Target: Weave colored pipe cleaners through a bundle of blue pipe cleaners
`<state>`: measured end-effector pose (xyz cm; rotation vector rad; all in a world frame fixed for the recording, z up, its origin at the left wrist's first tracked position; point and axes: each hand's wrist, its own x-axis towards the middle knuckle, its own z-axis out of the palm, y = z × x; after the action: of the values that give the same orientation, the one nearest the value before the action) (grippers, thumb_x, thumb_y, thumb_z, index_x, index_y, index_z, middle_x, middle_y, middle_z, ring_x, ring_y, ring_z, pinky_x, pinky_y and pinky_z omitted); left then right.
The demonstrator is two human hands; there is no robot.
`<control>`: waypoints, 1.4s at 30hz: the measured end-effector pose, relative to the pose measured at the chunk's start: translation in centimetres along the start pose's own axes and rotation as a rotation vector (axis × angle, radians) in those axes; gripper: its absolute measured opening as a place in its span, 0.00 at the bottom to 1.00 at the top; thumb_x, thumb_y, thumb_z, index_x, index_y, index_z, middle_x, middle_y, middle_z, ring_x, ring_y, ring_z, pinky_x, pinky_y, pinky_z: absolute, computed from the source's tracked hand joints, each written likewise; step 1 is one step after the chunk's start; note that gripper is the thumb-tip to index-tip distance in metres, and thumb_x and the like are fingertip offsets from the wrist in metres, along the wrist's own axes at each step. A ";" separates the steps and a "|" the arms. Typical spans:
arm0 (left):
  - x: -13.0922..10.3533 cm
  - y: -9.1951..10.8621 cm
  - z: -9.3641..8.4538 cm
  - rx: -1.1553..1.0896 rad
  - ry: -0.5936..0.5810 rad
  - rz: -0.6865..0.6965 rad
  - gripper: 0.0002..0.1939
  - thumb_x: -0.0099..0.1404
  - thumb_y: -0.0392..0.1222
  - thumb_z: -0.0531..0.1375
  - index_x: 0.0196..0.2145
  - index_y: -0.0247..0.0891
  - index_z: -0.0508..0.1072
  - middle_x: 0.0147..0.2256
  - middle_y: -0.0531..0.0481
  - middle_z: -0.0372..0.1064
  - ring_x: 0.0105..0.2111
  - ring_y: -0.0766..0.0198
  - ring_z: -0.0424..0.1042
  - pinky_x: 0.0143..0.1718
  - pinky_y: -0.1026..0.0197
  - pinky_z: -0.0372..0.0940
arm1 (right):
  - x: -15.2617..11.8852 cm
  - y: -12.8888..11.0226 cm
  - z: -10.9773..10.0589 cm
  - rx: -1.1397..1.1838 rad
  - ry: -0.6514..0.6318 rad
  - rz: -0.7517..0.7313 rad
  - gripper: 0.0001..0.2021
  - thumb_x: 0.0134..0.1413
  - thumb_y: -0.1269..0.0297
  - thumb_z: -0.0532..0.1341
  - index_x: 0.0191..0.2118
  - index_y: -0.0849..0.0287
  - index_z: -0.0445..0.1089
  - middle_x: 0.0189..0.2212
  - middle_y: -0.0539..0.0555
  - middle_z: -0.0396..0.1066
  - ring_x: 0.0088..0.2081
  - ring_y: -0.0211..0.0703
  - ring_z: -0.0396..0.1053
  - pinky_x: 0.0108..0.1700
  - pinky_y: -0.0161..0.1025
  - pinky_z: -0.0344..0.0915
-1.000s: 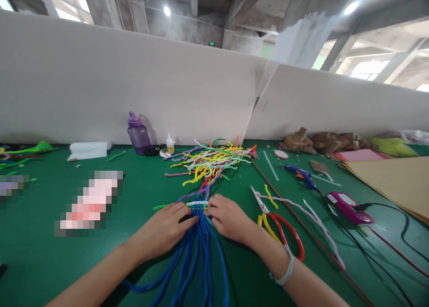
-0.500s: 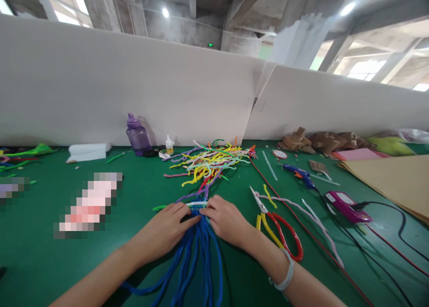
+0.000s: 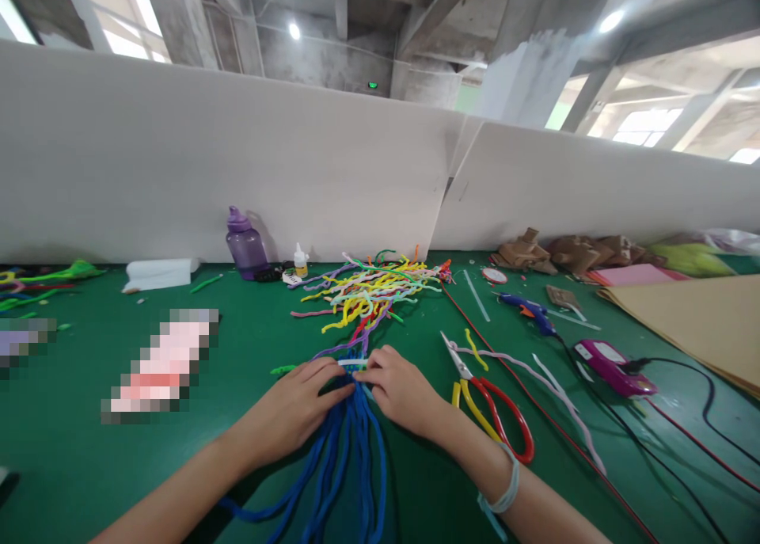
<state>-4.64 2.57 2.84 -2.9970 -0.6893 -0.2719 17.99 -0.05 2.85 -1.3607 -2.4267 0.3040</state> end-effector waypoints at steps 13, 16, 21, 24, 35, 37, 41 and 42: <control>0.0 -0.1 0.3 -0.032 0.033 -0.009 0.23 0.66 0.30 0.50 0.56 0.45 0.63 0.51 0.46 0.65 0.53 0.55 0.62 0.52 0.49 0.62 | 0.3 0.0 0.4 0.080 0.014 0.058 0.15 0.55 0.77 0.54 0.41 0.56 0.75 0.38 0.53 0.67 0.44 0.41 0.60 0.47 0.36 0.60; -0.1 0.0 0.3 -0.010 0.072 -0.008 0.20 0.67 0.32 0.49 0.55 0.41 0.64 0.51 0.44 0.66 0.51 0.56 0.64 0.51 0.51 0.63 | 0.3 0.4 0.8 0.151 0.087 0.083 0.15 0.54 0.78 0.55 0.41 0.56 0.74 0.37 0.52 0.68 0.44 0.40 0.61 0.47 0.35 0.60; -0.1 0.1 0.4 -0.006 0.107 -0.017 0.15 0.67 0.33 0.50 0.50 0.39 0.68 0.48 0.45 0.68 0.49 0.57 0.66 0.51 0.53 0.63 | 0.4 0.7 1.2 0.135 0.189 0.146 0.11 0.57 0.75 0.56 0.40 0.56 0.73 0.36 0.52 0.68 0.42 0.40 0.64 0.44 0.35 0.61; -0.1 0.1 0.5 -0.005 0.079 -0.019 0.15 0.68 0.33 0.50 0.49 0.40 0.68 0.49 0.46 0.68 0.49 0.56 0.65 0.50 0.51 0.63 | 0.5 0.5 1.3 0.046 0.180 0.152 0.07 0.58 0.70 0.57 0.38 0.56 0.72 0.36 0.52 0.68 0.42 0.41 0.63 0.43 0.35 0.61; 0.1 -0.1 0.5 -0.024 0.111 -0.014 0.14 0.68 0.34 0.50 0.48 0.40 0.70 0.47 0.46 0.69 0.49 0.59 0.66 0.50 0.55 0.63 | 1.6 0.2 1.6 -0.085 0.144 0.206 0.03 0.60 0.68 0.56 0.35 0.56 0.67 0.34 0.51 0.68 0.39 0.41 0.63 0.40 0.35 0.58; 0.0 -0.1 0.6 -0.016 0.122 -0.009 0.14 0.68 0.34 0.50 0.48 0.40 0.69 0.47 0.46 0.69 0.49 0.59 0.66 0.50 0.55 0.63 | 1.5 0.3 1.6 -0.081 0.144 0.201 0.04 0.60 0.68 0.56 0.35 0.56 0.67 0.34 0.51 0.68 0.40 0.41 0.63 0.40 0.35 0.58; -0.1 -0.1 0.8 0.013 0.164 -0.009 0.13 0.69 0.36 0.49 0.47 0.38 0.70 0.46 0.45 0.70 0.47 0.57 0.67 0.49 0.54 0.64 | 1.3 0.2 1.7 -0.113 0.152 0.186 0.03 0.61 0.67 0.56 0.35 0.56 0.66 0.35 0.51 0.68 0.40 0.42 0.63 0.39 0.35 0.58; -0.2 -0.1 0.8 0.016 0.172 -0.013 0.13 0.69 0.37 0.50 0.47 0.37 0.70 0.45 0.45 0.70 0.47 0.57 0.68 0.49 0.54 0.64 | 1.2 0.2 1.7 -0.135 0.148 0.177 0.03 0.61 0.66 0.56 0.35 0.56 0.66 0.35 0.51 0.67 0.40 0.42 0.63 0.38 0.36 0.58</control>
<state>-4.70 2.69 2.01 -2.9099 -0.6893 -0.5153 16.86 1.07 1.48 -1.6000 -2.2452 0.0796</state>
